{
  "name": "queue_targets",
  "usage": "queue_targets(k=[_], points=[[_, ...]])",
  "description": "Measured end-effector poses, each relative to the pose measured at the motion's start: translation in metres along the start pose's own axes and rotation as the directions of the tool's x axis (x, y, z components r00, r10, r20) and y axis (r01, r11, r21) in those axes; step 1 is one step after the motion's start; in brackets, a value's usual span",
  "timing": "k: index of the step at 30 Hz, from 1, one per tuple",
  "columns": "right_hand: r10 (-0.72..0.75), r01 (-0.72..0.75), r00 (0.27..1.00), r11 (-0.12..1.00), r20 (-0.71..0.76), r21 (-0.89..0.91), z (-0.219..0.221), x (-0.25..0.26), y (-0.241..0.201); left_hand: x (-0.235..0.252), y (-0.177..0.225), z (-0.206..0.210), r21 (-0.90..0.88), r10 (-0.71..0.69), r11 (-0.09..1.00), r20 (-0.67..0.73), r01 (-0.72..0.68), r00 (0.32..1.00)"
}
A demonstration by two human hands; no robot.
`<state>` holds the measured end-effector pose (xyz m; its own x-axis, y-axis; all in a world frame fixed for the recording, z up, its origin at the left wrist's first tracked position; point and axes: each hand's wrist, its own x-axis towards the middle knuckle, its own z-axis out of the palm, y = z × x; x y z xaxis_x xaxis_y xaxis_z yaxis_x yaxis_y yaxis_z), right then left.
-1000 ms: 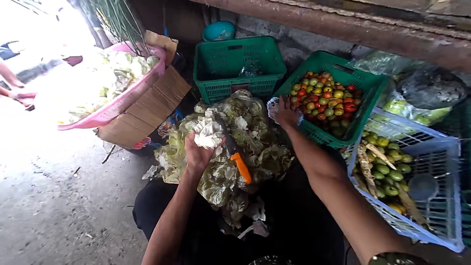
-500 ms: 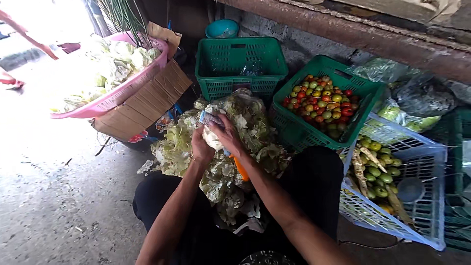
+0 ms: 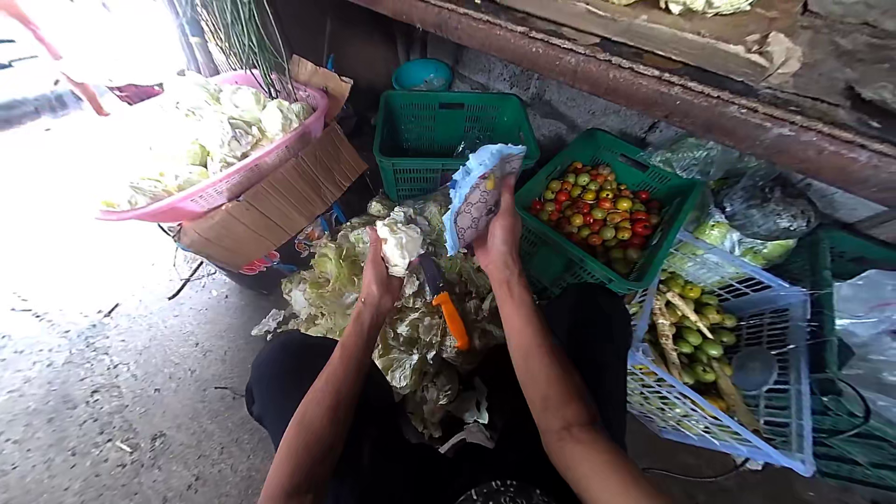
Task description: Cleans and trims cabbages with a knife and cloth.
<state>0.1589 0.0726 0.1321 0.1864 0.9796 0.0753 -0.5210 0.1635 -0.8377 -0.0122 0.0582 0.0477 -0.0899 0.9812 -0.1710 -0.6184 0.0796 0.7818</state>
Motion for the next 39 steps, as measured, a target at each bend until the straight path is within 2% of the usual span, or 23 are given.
queue_targets(k=[2,5,6,8,10,11,12,14,15,17,18,19,20,21,23,25,27,30,32,34,35,37,39], points=[[-0.164,0.189,0.980,0.942,0.110,-0.279,0.004,-0.016,0.015,-0.003,-0.001,0.003,-0.013,0.018,1.000,0.020,-0.017,1.000],[-0.345,0.447,0.892,0.587,0.291,-0.675,0.010,-0.043,0.091,-0.015,-0.017,-0.006,0.103,0.068,0.992,0.041,-0.072,0.997],[-0.395,0.452,0.878,0.500,0.270,-0.739,0.009,-0.047,0.110,-0.017,-0.021,-0.010,0.151,0.057,0.987,0.038,-0.062,0.998],[-0.332,0.319,0.930,0.517,0.158,-0.794,0.010,-0.046,0.118,-0.015,-0.021,-0.008,0.184,0.023,0.983,0.017,-0.026,1.000],[-0.114,0.134,0.991,0.734,0.074,-0.665,0.007,-0.039,0.107,-0.010,-0.018,-0.008,0.190,0.034,0.981,0.057,-0.045,0.998],[0.009,0.005,1.000,0.884,0.027,-0.468,0.001,-0.030,0.104,-0.006,-0.016,-0.010,0.172,0.049,0.983,0.106,-0.067,0.993],[0.109,-0.110,0.994,0.973,-0.019,-0.202,-0.006,-0.023,0.103,-0.005,-0.014,-0.009,0.141,0.061,0.987,0.120,-0.078,0.991],[0.230,-0.217,0.973,0.947,-0.028,0.236,-0.022,-0.021,0.112,-0.007,-0.011,-0.004,0.155,0.080,0.983,0.098,-0.095,0.992],[0.251,-0.235,0.968,0.923,-0.013,0.303,-0.027,-0.027,0.121,-0.007,-0.011,-0.003,0.273,0.100,0.955,0.081,-0.119,0.992],[0.275,-0.287,0.958,0.912,0.081,0.293,-0.030,-0.038,0.133,0.000,-0.016,-0.010,0.670,0.167,0.723,0.072,-0.172,0.983],[0.291,-0.314,0.949,0.913,0.124,0.262,-0.030,-0.037,0.133,0.004,-0.019,-0.015,0.777,0.216,0.603,0.060,-0.181,0.975],[0.288,-0.305,0.951,0.931,0.112,0.201,-0.031,-0.032,0.131,0.004,-0.019,-0.017,0.821,0.251,0.542,0.044,-0.178,0.967],[0.267,-0.267,0.964,0.957,0.020,0.115,-0.029,-0.025,0.126,0.002,-0.016,-0.015,0.835,0.258,0.522,0.038,-0.173,0.965],[0.216,-0.216,0.974,0.976,-0.068,0.003,-0.028,-0.018,0.123,-0.002,-0.013,-0.011,0.812,0.216,0.562,0.038,-0.157,0.976],[0.063,-0.103,0.983,0.968,-0.172,-0.229,-0.030,-0.009,0.120,-0.007,-0.018,-0.005,0.639,0.030,0.766,0.067,-0.066,0.997],[-0.009,-0.029,0.991,0.959,-0.133,-0.283,-0.028,-0.008,0.108,-0.003,-0.026,-0.008,0.438,-0.052,0.899,0.126,-0.008,0.991],[0.067,-0.069,0.997,0.995,-0.025,-0.069,-0.028,-0.012,0.083,-0.002,-0.027,-0.011,0.262,-0.045,0.965,0.177,-0.003,0.983],[0.175,-0.183,0.983,0.935,0.054,0.303,-0.032,-0.008,0.051,-0.003,-0.016,-0.011,0.110,-0.022,0.994,0.250,-0.006,0.968],[0.181,-0.195,0.980,0.959,0.085,0.205,-0.041,-0.009,0.064,-0.006,-0.020,-0.015,0.206,0.029,0.974,0.289,-0.091,0.957],[0.255,-0.260,0.938,0.966,0.235,-0.008,-0.048,-0.016,0.088,-0.007,-0.020,-0.019,0.537,0.056,0.812,0.319,-0.229,0.946],[0.317,-0.319,0.903,0.947,0.289,-0.042,-0.051,-0.020,0.092,-0.005,-0.015,-0.021,0.697,0.046,0.663,0.325,-0.272,0.945],[0.449,-0.461,0.856,0.887,0.256,-0.012,-0.062,-0.038,0.100,-0.001,-0.005,-0.028,0.862,0.002,0.407,0.330,-0.302,0.944],[0.580,-0.603,0.784,0.796,0.219,0.053,-0.075,-0.058,0.111,0.003,-0.005,-0.032,0.887,-0.012,0.390,0.274,-0.248,0.962]])
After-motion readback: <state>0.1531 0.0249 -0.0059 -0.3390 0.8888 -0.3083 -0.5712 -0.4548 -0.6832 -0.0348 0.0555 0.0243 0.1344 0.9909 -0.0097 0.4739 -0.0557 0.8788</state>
